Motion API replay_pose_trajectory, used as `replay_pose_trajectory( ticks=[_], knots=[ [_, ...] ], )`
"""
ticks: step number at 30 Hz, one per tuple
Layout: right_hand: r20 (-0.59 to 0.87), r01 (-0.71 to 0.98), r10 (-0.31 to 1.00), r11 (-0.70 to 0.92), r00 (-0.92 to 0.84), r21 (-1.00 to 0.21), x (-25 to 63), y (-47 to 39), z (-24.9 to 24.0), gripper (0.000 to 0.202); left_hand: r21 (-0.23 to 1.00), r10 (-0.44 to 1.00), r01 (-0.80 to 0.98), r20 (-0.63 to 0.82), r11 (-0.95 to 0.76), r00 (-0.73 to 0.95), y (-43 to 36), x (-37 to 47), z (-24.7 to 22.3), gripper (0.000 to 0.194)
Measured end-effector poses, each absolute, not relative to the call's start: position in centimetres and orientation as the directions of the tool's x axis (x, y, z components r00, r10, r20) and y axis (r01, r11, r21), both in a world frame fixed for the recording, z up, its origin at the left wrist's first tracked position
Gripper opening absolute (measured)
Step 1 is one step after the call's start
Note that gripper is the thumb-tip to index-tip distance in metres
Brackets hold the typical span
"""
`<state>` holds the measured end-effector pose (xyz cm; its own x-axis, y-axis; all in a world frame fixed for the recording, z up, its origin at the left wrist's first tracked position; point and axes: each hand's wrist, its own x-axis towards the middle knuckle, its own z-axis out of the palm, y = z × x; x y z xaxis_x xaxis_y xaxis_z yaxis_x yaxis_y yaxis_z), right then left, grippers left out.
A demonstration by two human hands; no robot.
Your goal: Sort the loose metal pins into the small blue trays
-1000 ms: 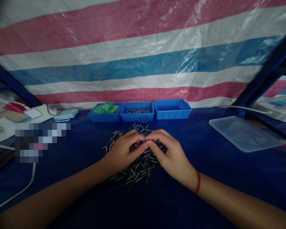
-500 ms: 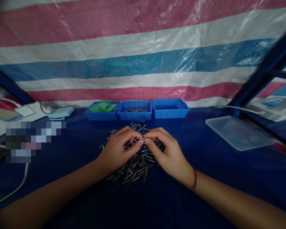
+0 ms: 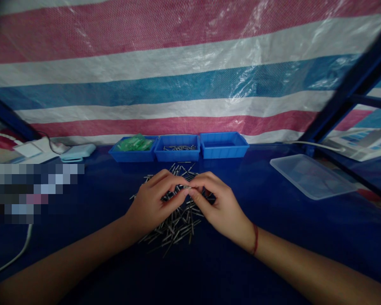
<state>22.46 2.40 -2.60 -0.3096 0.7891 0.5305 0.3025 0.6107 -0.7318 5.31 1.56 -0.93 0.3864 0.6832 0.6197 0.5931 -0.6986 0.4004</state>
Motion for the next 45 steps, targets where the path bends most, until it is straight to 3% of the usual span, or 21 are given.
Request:
replay_pose_trajectory(
  ticks=[21, 26, 31, 36, 40, 45],
  knots=[
    [0.572, 0.308, 0.789, 0.614, -0.224, -0.727, 22.7, 2.8, -3.1, 0.009, 0.385, 0.659, 0.57, 0.628, -0.726, 0.414, 1.6, 5.3, -1.4, 0.012],
    [0.54, 0.287, 0.824, 0.566, -0.172, -0.773, 22.7, 2.9, -3.2, 0.011, 0.335, 0.689, 0.658, 0.605, -0.674, 0.398, 3.5, 4.4, 0.0, 0.01],
    [0.487, 0.296, 0.857, 0.515, -0.166, -0.805, 22.7, 3.0, -3.1, 0.008, 0.212, 0.654, 0.804, 0.709, -0.555, 0.264, 9.3, 2.9, 1.7, 0.01],
    [0.392, 0.273, 0.912, 0.41, -0.12, -0.87, 23.0, 3.3, -2.8, 0.014, 0.159, 0.73, 0.883, 0.635, -0.442, 0.251, 12.8, 1.4, 1.4, 0.022],
    [0.294, 0.229, 0.956, 0.286, -0.001, -0.93, 23.4, 4.5, -2.8, 0.014, 0.114, 0.715, 0.877, 0.631, -0.468, 0.3, 11.1, 0.6, 1.5, 0.022],
    [0.285, 0.204, 0.957, 0.27, 0.049, -0.941, 23.7, 5.4, -3.2, 0.012, 0.125, 0.729, 0.823, 0.55, -0.554, 0.407, 7.0, -0.4, 1.6, 0.024]
  ],
)
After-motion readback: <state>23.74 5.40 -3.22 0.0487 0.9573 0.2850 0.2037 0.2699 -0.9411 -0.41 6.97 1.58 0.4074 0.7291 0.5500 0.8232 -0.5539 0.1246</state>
